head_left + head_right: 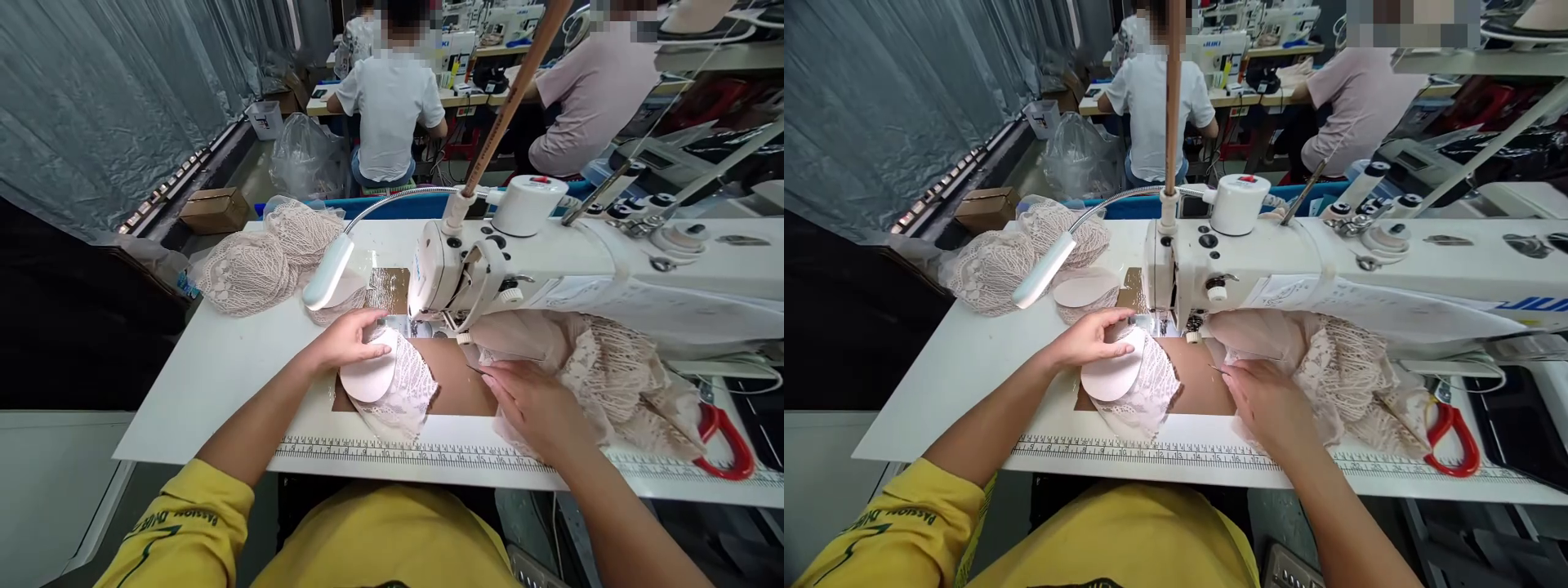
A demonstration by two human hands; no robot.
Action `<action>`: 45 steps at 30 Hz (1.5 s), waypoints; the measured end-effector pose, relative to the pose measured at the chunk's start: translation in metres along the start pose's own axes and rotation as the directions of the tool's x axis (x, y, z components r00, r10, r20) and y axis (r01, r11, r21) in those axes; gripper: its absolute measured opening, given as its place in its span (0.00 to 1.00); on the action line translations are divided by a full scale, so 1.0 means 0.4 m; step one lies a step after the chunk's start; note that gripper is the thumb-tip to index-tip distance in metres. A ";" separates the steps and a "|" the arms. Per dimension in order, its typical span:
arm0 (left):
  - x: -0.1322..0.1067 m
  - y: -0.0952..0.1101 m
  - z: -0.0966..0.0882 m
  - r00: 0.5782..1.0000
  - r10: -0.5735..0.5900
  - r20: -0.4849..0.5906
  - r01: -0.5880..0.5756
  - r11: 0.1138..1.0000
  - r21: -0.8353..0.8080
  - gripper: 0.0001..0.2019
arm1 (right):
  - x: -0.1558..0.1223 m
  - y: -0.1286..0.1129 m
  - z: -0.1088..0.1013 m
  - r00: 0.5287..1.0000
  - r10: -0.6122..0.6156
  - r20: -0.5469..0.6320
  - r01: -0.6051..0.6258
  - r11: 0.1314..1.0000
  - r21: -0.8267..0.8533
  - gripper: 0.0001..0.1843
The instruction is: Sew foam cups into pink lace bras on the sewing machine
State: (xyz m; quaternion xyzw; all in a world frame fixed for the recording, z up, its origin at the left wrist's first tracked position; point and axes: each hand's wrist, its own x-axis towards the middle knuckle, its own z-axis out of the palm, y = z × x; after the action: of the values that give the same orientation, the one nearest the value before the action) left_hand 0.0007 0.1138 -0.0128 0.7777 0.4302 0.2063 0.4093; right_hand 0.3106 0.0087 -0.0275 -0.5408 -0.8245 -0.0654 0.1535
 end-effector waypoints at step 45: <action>0.030 0.006 0.064 0.873 0.386 0.297 -0.487 0.696 0.528 0.24 | 0.160 -0.113 0.080 0.951 0.018 0.310 -0.054 0.993 0.107 0.21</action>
State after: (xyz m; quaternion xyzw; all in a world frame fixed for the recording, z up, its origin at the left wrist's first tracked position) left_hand 0.0258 0.1115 -0.0259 0.9590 0.2397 0.0901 0.1211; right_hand 0.2401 0.0548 -0.0344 -0.5496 -0.8307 0.0697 0.0546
